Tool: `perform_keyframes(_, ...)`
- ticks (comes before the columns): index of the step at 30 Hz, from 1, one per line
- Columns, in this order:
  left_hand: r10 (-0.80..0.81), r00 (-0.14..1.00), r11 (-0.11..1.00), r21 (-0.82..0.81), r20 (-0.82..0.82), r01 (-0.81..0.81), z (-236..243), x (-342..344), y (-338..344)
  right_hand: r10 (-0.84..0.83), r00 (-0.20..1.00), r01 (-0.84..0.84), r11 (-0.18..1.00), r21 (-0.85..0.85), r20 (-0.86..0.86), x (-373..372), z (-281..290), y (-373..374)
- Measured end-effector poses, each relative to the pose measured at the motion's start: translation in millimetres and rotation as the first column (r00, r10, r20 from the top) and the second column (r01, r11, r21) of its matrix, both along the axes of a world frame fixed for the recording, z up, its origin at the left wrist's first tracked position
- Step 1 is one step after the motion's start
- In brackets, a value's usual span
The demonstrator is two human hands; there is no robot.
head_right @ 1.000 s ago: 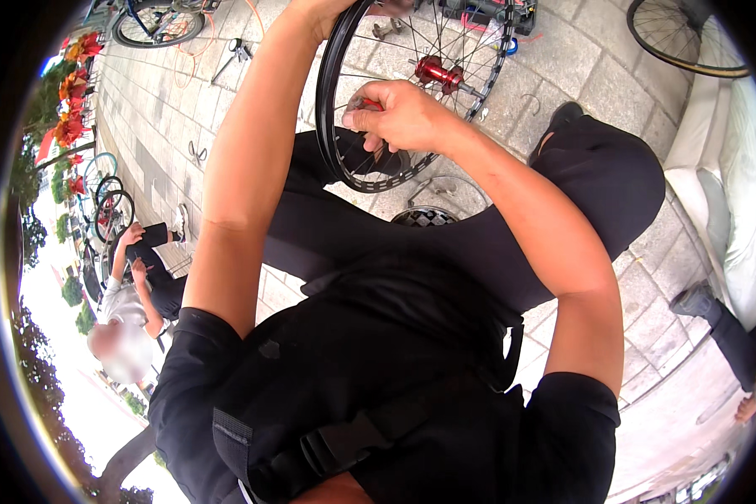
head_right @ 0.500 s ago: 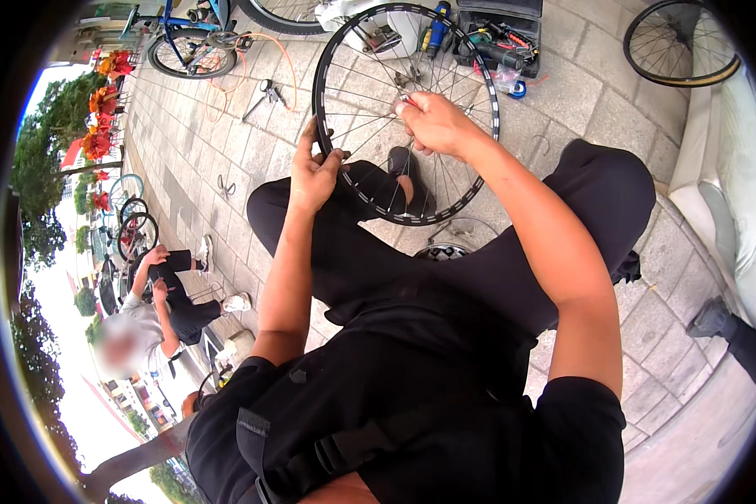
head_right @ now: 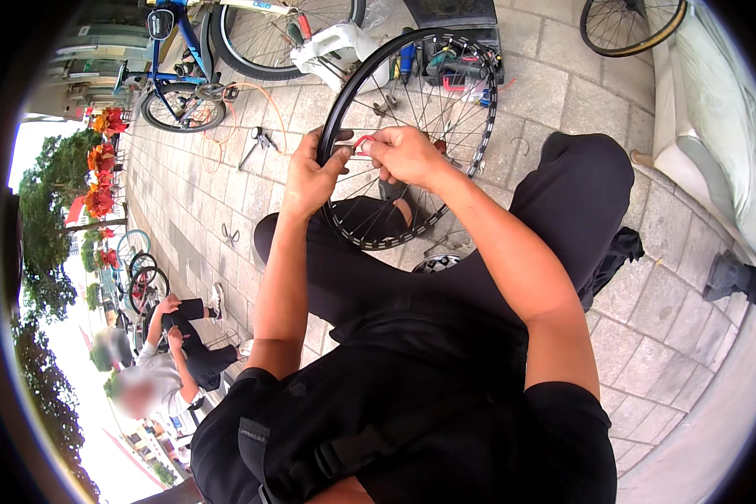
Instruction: The person sprays a bicycle tire with a yellow aerosol can, then walks to a work area and sits on the ground. They remove the inner tube from the wheel rim and use a red valve tool to manipulate the valve stem.
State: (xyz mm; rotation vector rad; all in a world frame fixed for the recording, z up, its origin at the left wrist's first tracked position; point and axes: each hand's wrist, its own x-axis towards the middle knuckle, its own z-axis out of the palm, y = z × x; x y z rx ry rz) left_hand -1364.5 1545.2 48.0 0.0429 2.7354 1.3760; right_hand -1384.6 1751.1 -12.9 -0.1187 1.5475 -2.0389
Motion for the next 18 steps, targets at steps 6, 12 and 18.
perform_keyframes(6,0.159,0.986,0.971,0.174,0.054,-0.166,1,-7,2,-0.211,0.931,0.314,0.879,-0.359,0.297,2,-26,-37)
perform_keyframes(12,0.21,0.977,0.968,0.132,0.047,-0.214,-6,-13,-3,-0.334,0.864,0.465,0.818,-0.34,0.377,-10,-22,-57)
perform_keyframes(18,0.144,0.989,0.975,0.173,-0.022,-0.139,-7,-27,8,-0.388,0.871,0.472,0.832,-0.292,0.302,-22,-14,-54)
